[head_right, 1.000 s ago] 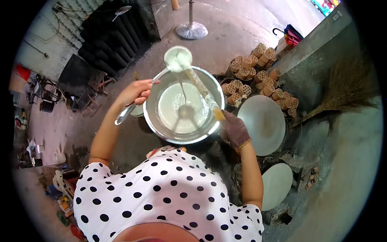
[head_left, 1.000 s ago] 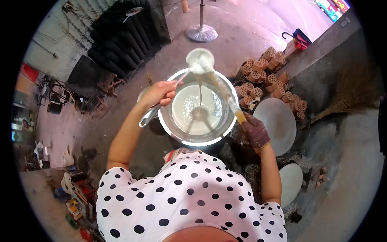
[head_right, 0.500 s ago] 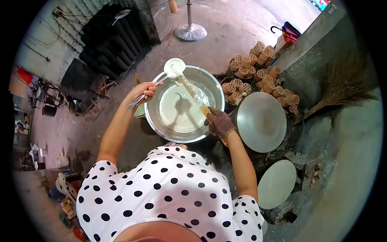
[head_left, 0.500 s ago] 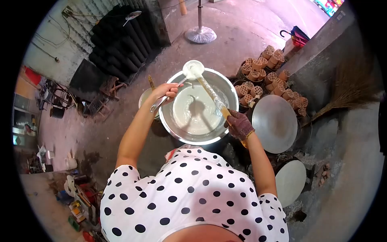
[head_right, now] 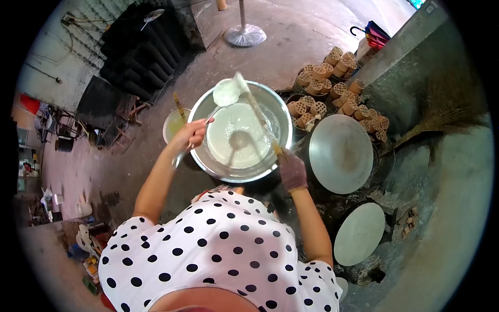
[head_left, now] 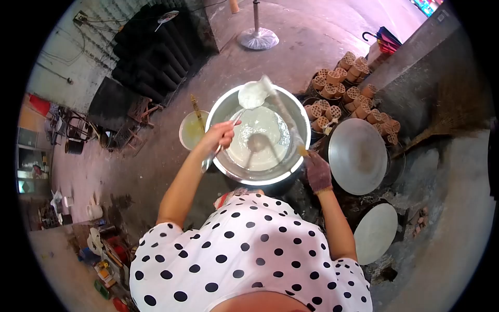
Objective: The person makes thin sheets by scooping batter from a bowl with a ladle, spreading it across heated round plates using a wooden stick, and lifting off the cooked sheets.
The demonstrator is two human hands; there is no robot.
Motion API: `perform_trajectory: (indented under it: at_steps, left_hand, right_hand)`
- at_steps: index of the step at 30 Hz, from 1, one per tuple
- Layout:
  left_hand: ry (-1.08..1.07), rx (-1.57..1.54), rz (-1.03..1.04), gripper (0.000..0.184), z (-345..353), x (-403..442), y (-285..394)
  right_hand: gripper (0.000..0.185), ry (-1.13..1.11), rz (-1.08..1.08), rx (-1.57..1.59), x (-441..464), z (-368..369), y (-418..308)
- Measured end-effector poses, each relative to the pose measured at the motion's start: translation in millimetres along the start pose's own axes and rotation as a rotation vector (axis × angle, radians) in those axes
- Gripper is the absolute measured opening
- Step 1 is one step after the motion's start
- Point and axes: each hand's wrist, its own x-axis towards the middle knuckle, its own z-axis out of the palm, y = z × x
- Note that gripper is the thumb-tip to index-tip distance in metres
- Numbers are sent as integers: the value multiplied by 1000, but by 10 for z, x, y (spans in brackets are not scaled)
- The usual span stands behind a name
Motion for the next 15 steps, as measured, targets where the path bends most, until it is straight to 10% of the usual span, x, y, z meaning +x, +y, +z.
perform_trajectory:
  at_steps: [7,11,15]
  left_hand:
    - [-104,-281,-187,40,569,446,-168]
    - [-217,318,66,39,1066,402,-429]
    - [-230,-235,-429,34,1700,1095,-697]
  right_hand:
    - [51,40,-15,-489,-532,-239,31]
    - [55,110,226,-337,-1064,-568,50]
    - [51,80,458,-400,-1305,-644,272]
